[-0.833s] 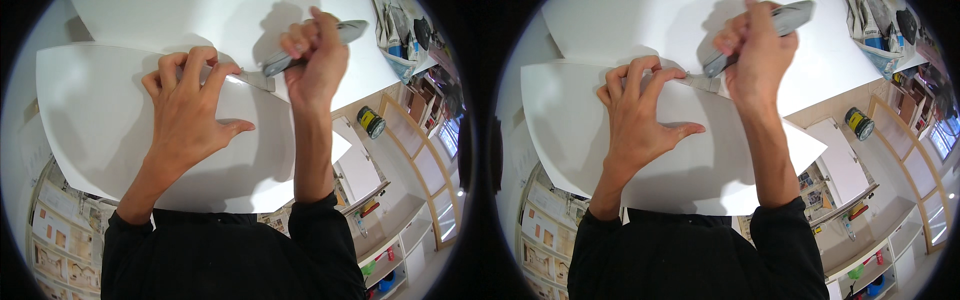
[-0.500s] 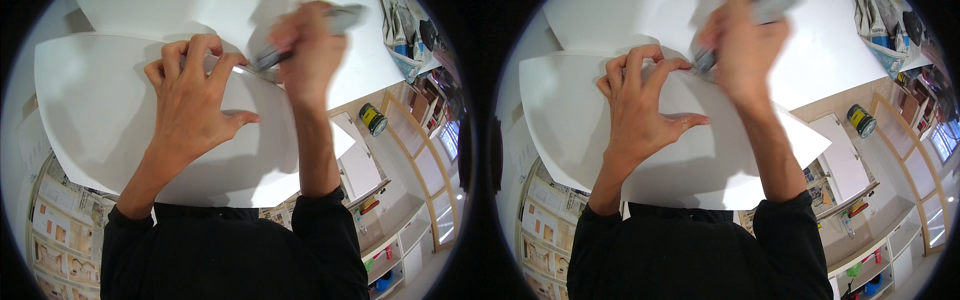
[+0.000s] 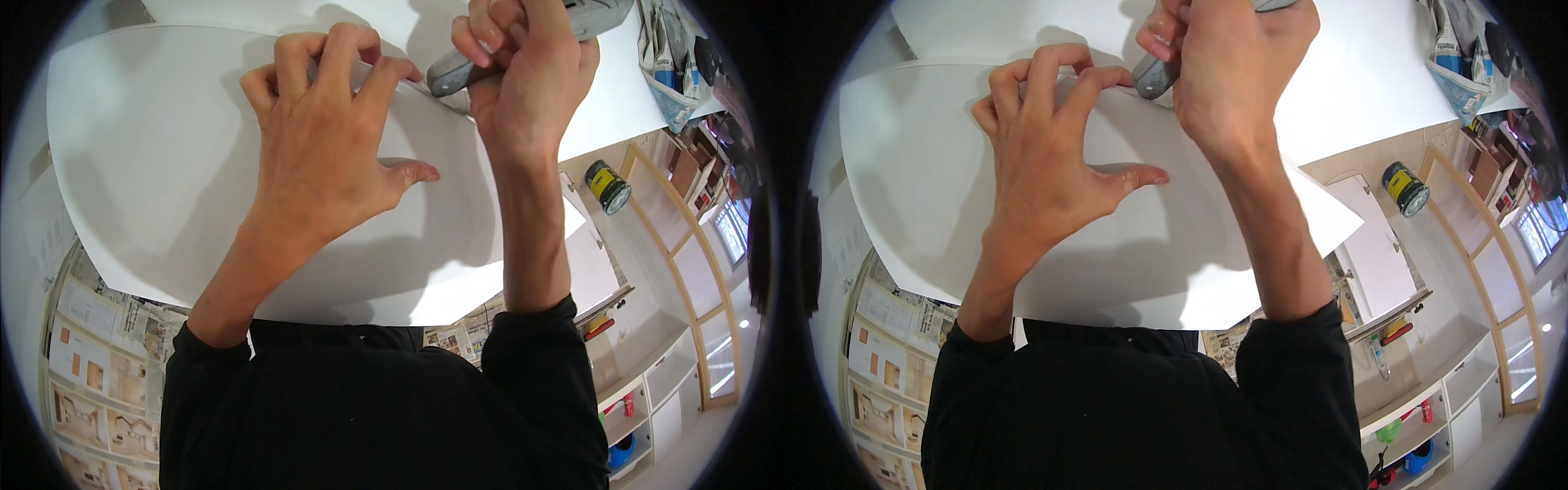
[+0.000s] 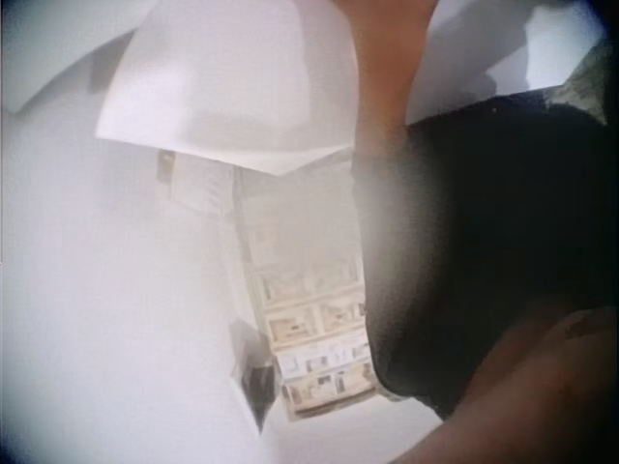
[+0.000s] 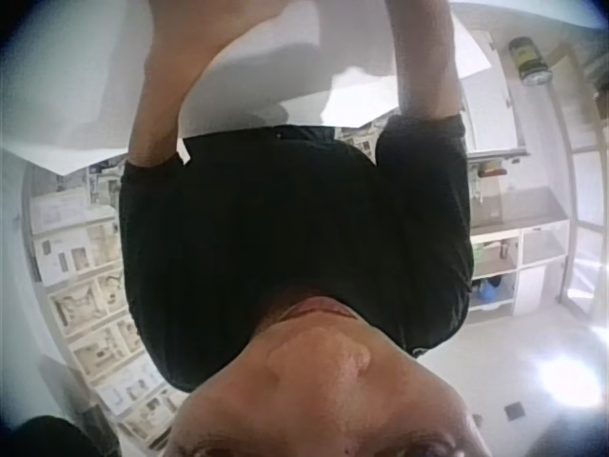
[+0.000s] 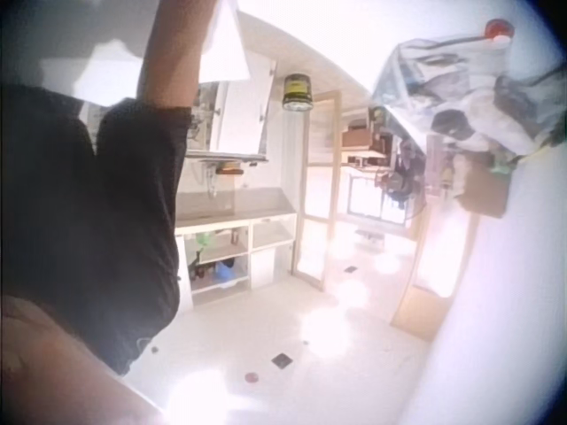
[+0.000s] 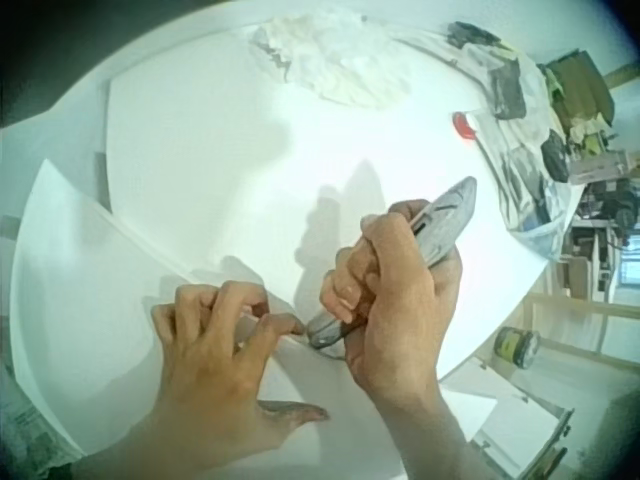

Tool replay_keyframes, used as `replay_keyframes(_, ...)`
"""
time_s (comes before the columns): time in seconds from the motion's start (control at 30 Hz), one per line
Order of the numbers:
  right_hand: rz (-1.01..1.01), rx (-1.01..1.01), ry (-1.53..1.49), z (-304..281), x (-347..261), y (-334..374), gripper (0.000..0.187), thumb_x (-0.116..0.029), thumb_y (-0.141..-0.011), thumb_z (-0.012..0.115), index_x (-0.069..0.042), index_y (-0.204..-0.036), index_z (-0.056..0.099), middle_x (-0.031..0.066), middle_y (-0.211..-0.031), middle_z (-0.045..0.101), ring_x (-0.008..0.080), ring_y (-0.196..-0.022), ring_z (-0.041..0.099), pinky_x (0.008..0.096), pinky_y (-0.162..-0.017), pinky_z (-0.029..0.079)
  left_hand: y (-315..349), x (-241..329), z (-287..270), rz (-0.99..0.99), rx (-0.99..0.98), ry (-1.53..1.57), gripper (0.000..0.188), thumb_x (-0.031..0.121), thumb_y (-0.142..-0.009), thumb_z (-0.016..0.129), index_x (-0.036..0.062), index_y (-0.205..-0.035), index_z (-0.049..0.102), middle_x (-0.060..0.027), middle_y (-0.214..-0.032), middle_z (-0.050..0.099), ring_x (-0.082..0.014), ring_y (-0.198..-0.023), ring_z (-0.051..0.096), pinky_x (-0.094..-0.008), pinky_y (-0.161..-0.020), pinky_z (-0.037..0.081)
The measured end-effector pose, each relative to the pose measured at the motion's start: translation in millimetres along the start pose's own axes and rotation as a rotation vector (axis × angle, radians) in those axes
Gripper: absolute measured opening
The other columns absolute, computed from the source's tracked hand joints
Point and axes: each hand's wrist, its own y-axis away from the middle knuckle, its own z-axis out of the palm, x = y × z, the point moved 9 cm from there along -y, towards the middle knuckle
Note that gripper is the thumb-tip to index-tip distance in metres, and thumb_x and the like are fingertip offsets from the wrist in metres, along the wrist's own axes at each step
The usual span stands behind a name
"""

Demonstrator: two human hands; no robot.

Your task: The person handles a white cabinet door, wiping its surface with a cloth and using a utility knife to trim an edge. They then move to a bathroom area and place a putty knife into a sink. The scene includes other workers in the background.

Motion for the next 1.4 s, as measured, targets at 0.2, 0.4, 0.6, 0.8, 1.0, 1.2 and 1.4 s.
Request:
replay_keyframes(0.2,0.023,0.012,0.054,-4.5,8.5,1.1,0.02,-0.006,-0.092,0.052,-0.009,-0.074,0.043,-0.005,-0.057,0.034,0.0077,-0.045,0.031,0.0259,-0.042,0.029,0.3,-0.7,1.5,-0.001,0.002,0.003,0.07,0.047,-0.044,0.093,0.0226,-0.106,0.069,0.0003,-0.122,0.048,-0.0286,-0.116,0.037,-0.0487,-0.094,0.025)
replay_keyframes(0.4,0.06,0.008,0.048,-11.8,8.8,-5.2,0.012,-0.007,-0.093,0.055,-0.009,-0.086,0.045,-0.0056,-0.058,0.034,0.0068,-0.045,0.03,0.0251,-0.041,0.028,-1.6,1.1,1.4,-0.001,-0.02,-0.003,0.07,0.046,-0.045,0.093,0.0231,-0.107,0.068,0.0002,-0.124,0.047,-0.0291,-0.117,0.036,-0.0494,-0.095,0.025)
replay_keyframes(0.6,-0.051,-0.534,0.68,-4.1,-32.7,11.0,0.013,-0.004,-0.083,0.073,-0.005,-0.086,0.061,-0.0029,-0.07,0.053,0.0056,-0.058,0.044,0.023,-0.055,0.038,-1.5,2.6,1.1,0.0,-0.036,-0.025,0.074,0.045,-0.043,0.093,0.0236,-0.11,0.068,-0.0005,-0.125,0.047,-0.0301,-0.117,0.035,-0.0489,-0.095,0.026)
replay_keyframes(0.8,-0.039,-0.594,0.945,-32.6,6.1,11.8,0.018,-0.003,-0.08,0.08,0.0,-0.095,0.07,0.0031,-0.089,0.071,0.0077,-0.08,0.063,0.0236,-0.077,0.051,-2.5,3.6,2.4,-0.05,-0.072,-0.084,0.078,0.048,-0.043,0.092,0.0217,-0.113,0.066,-0.0036,-0.124,0.048,-0.0297,-0.115,0.036,-0.0481,-0.095,0.026)
replay_keyframes(1.0,-0.003,-0.574,0.907,-40.0,6.7,11.7,0.018,-0.003,-0.078,0.081,0.0,-0.091,0.069,0.0052,-0.084,0.073,0.0099,-0.079,0.069,0.0233,-0.071,0.054,-2.8,6.0,5.1,0.003,-0.068,-0.116,0.084,0.054,-0.046,0.09,0.0195,-0.117,0.063,-0.0085,-0.122,0.047,-0.0301,-0.113,0.035,-0.0486,-0.095,0.026)
replay_keyframes(1.2,0.083,-0.636,0.829,-35.2,2.4,6.4,0.02,-0.007,-0.075,0.085,-0.003,-0.087,0.069,0.0039,-0.076,0.069,0.0078,-0.068,0.065,0.022,-0.06,0.05,-2.2,7.9,3.3,0.043,-0.084,-0.175,0.076,0.061,-0.049,0.087,0.0185,-0.109,0.068,-0.0114,-0.119,0.044,-0.031,-0.109,0.031,-0.0491,-0.096,0.025)
replay_keyframes(1.4,0.1,-0.036,0.048,-32.8,-30.1,-43.3,0.017,-0.019,-0.098,0.058,-0.008,-0.101,0.046,0.004,-0.075,0.046,0.0119,-0.061,0.044,0.0292,-0.054,0.039,-4.3,9.9,4.0,0.071,-0.122,-0.215,0.075,0.065,-0.05,0.084,0.0192,-0.108,0.072,-0.0112,-0.118,0.043,-0.0308,-0.108,0.03,-0.0472,-0.096,0.025)
